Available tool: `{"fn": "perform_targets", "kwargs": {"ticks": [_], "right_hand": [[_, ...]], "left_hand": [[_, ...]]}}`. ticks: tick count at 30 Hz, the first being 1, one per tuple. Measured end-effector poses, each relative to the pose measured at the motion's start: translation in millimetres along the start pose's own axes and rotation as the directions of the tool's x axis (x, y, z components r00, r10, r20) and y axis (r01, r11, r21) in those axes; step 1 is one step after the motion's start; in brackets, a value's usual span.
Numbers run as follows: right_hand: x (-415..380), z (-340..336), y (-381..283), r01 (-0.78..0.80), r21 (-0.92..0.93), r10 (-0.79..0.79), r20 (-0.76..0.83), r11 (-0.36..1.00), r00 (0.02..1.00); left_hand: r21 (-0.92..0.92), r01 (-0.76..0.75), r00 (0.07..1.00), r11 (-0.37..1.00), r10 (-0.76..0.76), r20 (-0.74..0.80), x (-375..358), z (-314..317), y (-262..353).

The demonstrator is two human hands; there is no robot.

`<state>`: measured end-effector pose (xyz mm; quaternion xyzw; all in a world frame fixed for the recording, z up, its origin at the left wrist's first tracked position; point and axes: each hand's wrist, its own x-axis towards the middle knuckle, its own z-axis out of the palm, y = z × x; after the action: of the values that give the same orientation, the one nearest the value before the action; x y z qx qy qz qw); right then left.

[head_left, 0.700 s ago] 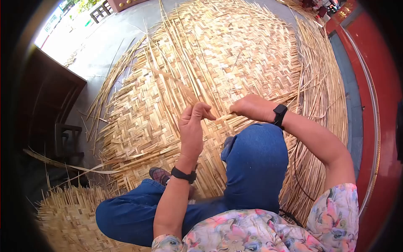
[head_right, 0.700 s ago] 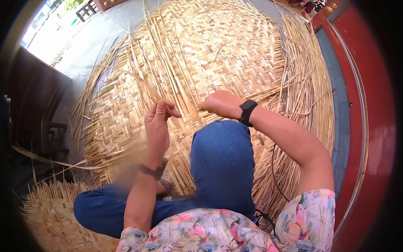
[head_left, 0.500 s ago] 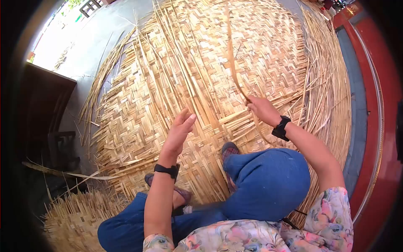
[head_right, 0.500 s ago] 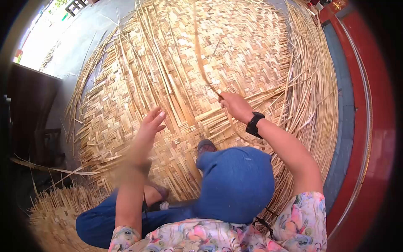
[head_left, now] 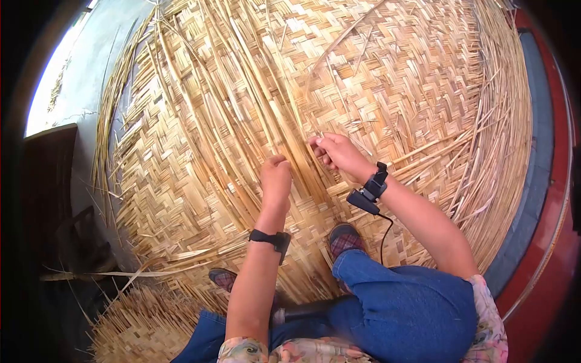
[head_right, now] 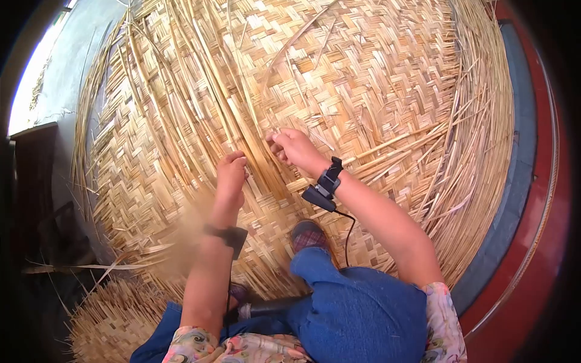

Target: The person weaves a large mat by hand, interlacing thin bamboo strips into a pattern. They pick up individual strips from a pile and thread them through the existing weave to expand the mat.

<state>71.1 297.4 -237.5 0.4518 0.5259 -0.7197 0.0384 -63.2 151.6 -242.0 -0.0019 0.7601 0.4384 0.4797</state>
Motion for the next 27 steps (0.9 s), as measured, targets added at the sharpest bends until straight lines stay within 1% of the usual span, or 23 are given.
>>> {"fn": "perform_targets", "kwargs": {"ticks": [1, 2, 3, 5, 6, 7, 8, 10, 11, 12, 13, 14, 15, 16, 17, 18, 20, 21, 22, 23, 24, 25, 27], "right_hand": [[1.2, -1.7, -3.1, -0.069, 0.028, 0.068, 0.056, 0.997, 0.996], [3.6, -2.5, -7.5, -0.137, 0.053, 0.13, 0.115, 0.989, 0.985], [4.1, -8.1, -9.5, -0.109, 0.023, 0.103, 0.188, 0.994, 0.977], [-7.5, -7.0, -9.1, -0.026, 0.186, -0.003, 0.15, 0.982, 0.989], [-15.6, -4.7, -9.7, 0.019, 0.263, -0.053, 0.123, 0.964, 0.991], [-23.7, -2.6, -12.8, -0.033, 0.253, 0.022, 0.045, 0.967, 0.999], [-27.9, -3.9, -6.8, -0.062, 0.172, 0.057, 0.031, 0.983, 0.998], [-35.0, -7.5, 9.9, -0.118, 0.009, 0.118, -0.004, 0.993, 0.993], [-37.9, -0.6, 22.2, -0.001, -0.006, 0.001, -0.047, 1.0, 0.999], [-38.9, 0.8, 27.1, 0.047, -0.026, -0.049, -0.077, 0.999, 0.996], [-40.4, 2.5, 29.4, 0.092, -0.047, -0.097, -0.106, 0.995, 0.99], [-44.3, 3.7, 33.7, 0.129, -0.066, -0.137, -0.135, 0.989, 0.981], [-47.8, 7.8, 28.9, 0.109, 0.075, -0.095, -0.175, 0.991, 0.98], [-48.6, 6.6, 31.5, 0.113, 0.112, -0.092, -0.177, 0.987, 0.98], [-50.0, 5.1, 35.1, 0.115, 0.147, -0.088, -0.178, 0.982, 0.98], [-50.8, 3.1, 36.0, 0.119, 0.182, -0.087, -0.177, 0.976, 0.98], [-48.4, -5.8, 19.8, 0.022, 0.025, -0.022, 0.011, 0.999, 1.0], [-46.0, -9.6, 12.6, -0.018, -0.056, 0.024, 0.1, 0.998, 0.995], [-37.8, -16.5, 11.7, 0.076, -0.231, -0.017, 0.247, 0.97, 0.969], [-24.3, -24.7, 10.6, 0.193, -0.383, -0.03, 0.393, 0.903, 0.919], [-12.9, -29.9, 7.5, 0.325, -0.499, -0.012, 0.532, 0.803, 0.847], [-9.0, -31.1, -3.3, 0.242, -0.487, 0.062, 0.528, 0.839, 0.847], [-16.0, -36.3, -26.7, 0.255, -0.552, -0.003, 0.416, 0.794, 0.909]], "left_hand": [[0.126, -0.104, 0.993, 0.987, 0.11, -0.043, 6.1, 4.4, -8.5], [0.255, -0.2, 0.972, 0.946, 0.225, -0.073, 12.2, 7.7, -15.8], [0.301, -0.163, 0.961, 0.94, 0.22, -0.168, -2.3, 14.7, 5.1], [0.054, -0.105, 0.99, 0.993, 0.109, -0.084, 7.3, 2.4, 0.5], [-0.072, -0.065, 0.997, 0.995, 0.063, -0.034, 10.9, -1.6, -2.4], [-0.028, -0.025, 0.999, 0.999, 0.026, 0.045, 2.8, -3.9, 11.4], [0.02, 0.014, 0.992, 1.0, -0.016, 0.125, -10.7, -9.1, 23.8], [0.027, -0.081, 0.971, 0.996, 0.073, 0.226, -25.6, -14.1, 22.0], [-0.022, -0.211, 0.948, 0.977, 0.21, 0.24, -25.7, -16.8, 8.5], [-0.076, -0.342, 0.904, 0.937, 0.35, 0.245, -25.6, -20.3, -1.8], [0.202, -0.46, 0.864, 0.865, 0.383, 0.327, -30.0, -30.9, -10.5], [-0.043, -0.386, 0.871, 0.922, 0.379, 0.311, -25.7, -33.3, -19.3], [-0.288, -0.289, 0.879, 0.913, 0.372, 0.297, -23.7, -32.3, -20.1], [-0.516, -0.174, 0.889, 0.839, 0.359, 0.284, -22.6, -34.0, -21.9], [-0.66, 0.037, 0.812, 0.751, 0.362, 0.458, -10.3, -36.8, -20.2], [-0.702, 0.286, 0.706, 0.653, 0.351, 0.615, -2.6, -38.2, -3.5], [-0.523, 0.469, 0.707, 0.711, 0.052, 0.705, 5.2, -28.6, 21.6], [-0.5, 0.365, 0.77, 0.785, 0.048, 0.637, 7.5, -19.8, 21.7], [-0.488, 0.359, 0.754, 0.796, 0.062, 0.654, 5.3, -21.3, 23.1], [-0.477, 0.35, 0.737, 0.806, 0.077, 0.671, 3.5, -23.4, 25.4], [-0.465, 0.34, 0.722, 0.817, 0.09, 0.686, 1.0, -25.8, 27.4], [-0.605, 0.268, 0.8, 0.75, 0.176, 0.574, -9.4, -28.9, 22.9], [-0.82, 0.079, 0.905, 0.566, 0.303, 0.297, -46.8, -38.4, 4.1]]}}
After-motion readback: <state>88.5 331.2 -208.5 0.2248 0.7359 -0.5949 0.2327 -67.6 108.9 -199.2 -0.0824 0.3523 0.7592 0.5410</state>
